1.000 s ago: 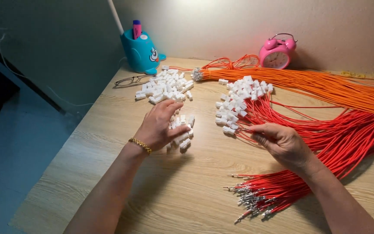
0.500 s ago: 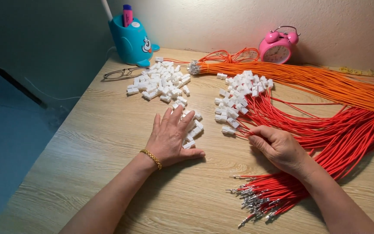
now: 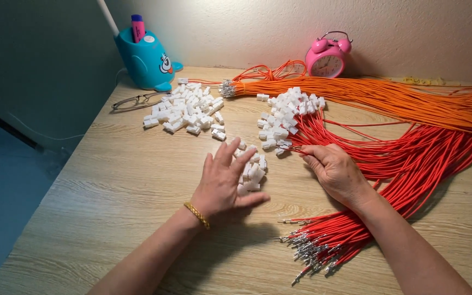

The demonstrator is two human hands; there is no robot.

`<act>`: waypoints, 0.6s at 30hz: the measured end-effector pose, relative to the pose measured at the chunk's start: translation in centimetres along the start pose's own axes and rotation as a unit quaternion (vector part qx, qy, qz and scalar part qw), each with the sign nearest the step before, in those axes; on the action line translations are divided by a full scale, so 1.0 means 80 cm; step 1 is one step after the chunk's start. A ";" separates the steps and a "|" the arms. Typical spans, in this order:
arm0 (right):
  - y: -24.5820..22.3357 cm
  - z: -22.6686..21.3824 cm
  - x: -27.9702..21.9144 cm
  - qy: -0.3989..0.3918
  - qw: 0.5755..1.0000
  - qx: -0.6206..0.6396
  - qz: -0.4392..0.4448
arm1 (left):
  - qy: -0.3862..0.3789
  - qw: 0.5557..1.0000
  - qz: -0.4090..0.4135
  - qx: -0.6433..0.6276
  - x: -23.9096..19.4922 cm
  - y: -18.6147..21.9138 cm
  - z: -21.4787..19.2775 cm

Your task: Assembling small white plastic connectors onto the ends of red wires on a wooden desk.

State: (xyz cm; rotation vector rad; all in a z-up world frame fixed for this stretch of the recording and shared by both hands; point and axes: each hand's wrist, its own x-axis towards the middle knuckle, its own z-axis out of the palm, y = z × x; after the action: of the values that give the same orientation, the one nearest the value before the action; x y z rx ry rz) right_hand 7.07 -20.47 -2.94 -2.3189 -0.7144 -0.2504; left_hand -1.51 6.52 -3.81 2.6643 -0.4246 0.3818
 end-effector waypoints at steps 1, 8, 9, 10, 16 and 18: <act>0.001 -0.001 0.000 0.001 1.000 -0.001 0.000 | 0.000 1.000 0.001 0.000 0.013 -0.016 0.003; -0.020 -0.011 -0.004 -0.008 0.995 0.097 0.008 | 0.052 0.995 -0.064 0.053 0.082 -0.089 0.022; -0.022 -0.011 -0.009 -0.009 0.993 0.112 0.024 | -0.008 0.995 -0.086 0.056 0.084 -0.084 0.019; -0.018 -0.013 -0.009 -0.009 0.993 0.111 0.028 | -0.010 0.995 -0.085 0.053 0.088 -0.083 0.021; -0.024 -0.026 -0.008 -0.024 0.990 0.121 0.074 | -0.060 0.993 -0.098 0.021 0.094 -0.066 0.015; -0.028 -0.031 -0.006 -0.039 0.981 0.163 0.097 | -0.022 0.995 -0.096 0.014 0.092 -0.065 0.021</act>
State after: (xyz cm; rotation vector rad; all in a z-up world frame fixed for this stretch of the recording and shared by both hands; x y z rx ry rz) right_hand 5.49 -20.98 -0.01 -2.0719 -0.5185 0.0451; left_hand 7.40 8.53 -4.72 2.7157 -0.1737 0.2723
